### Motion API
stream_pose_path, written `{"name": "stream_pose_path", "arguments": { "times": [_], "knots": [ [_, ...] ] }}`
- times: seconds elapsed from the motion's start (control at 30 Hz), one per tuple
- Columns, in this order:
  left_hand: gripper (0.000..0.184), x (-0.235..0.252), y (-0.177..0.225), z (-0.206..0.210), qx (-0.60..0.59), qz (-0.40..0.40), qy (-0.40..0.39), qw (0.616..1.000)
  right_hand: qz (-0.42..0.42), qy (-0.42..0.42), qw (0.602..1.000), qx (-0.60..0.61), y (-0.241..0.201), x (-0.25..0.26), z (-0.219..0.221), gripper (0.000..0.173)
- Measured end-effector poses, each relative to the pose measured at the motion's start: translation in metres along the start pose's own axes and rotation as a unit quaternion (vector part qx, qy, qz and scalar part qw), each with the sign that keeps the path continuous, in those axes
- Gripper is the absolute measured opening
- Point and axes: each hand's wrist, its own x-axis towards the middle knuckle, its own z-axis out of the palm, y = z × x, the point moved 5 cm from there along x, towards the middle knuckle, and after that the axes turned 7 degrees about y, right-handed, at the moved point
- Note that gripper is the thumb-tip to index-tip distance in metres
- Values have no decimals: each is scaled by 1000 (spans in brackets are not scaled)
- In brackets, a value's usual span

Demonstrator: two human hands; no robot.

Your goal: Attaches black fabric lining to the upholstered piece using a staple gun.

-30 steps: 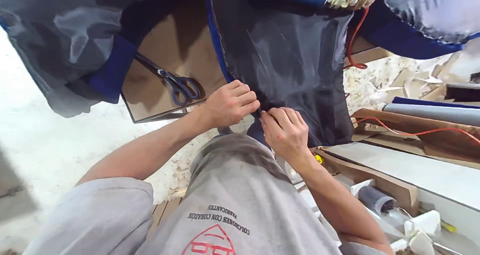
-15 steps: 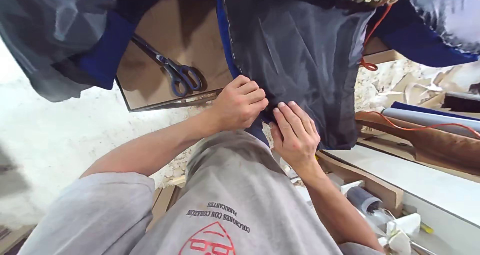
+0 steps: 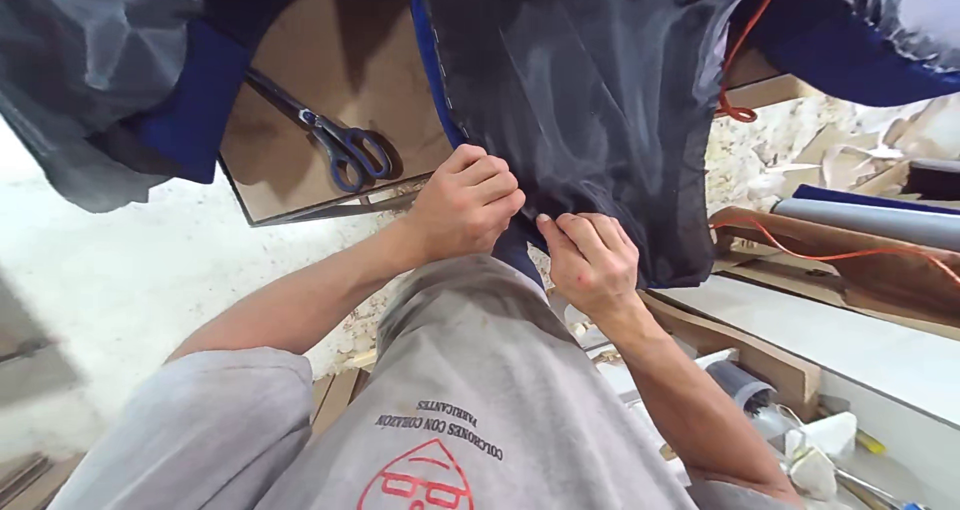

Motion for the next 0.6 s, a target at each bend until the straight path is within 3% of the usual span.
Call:
{"name": "stream_pose_path", "arguments": {
  "times": [0.17, 0.3, 0.37, 0.5, 0.6],
  "knots": [
    [23, 8, -11, -10, -68, -9, -77, 995, -20, -23, 1000, 3, -1, 3, 1, 18],
    [34, 8, -41, -43, -115, -156, 45, 980, -26, -38, 999, 7, -3, 5, 2, 18],
    [36, 7, -41, -50, -79, -169, 70, 980, -25, -39, 999, 10, -3, 6, 2, 18],
    [38, -1, -12, -28, -4, -109, -12, 994, -24, -43, 999, 9, -3, 5, 3, 19],
    [52, -7, 5, -5, 25, -95, -102, 990, -24, -49, 998, 14, -3, 5, 2, 19]
  ]
}}
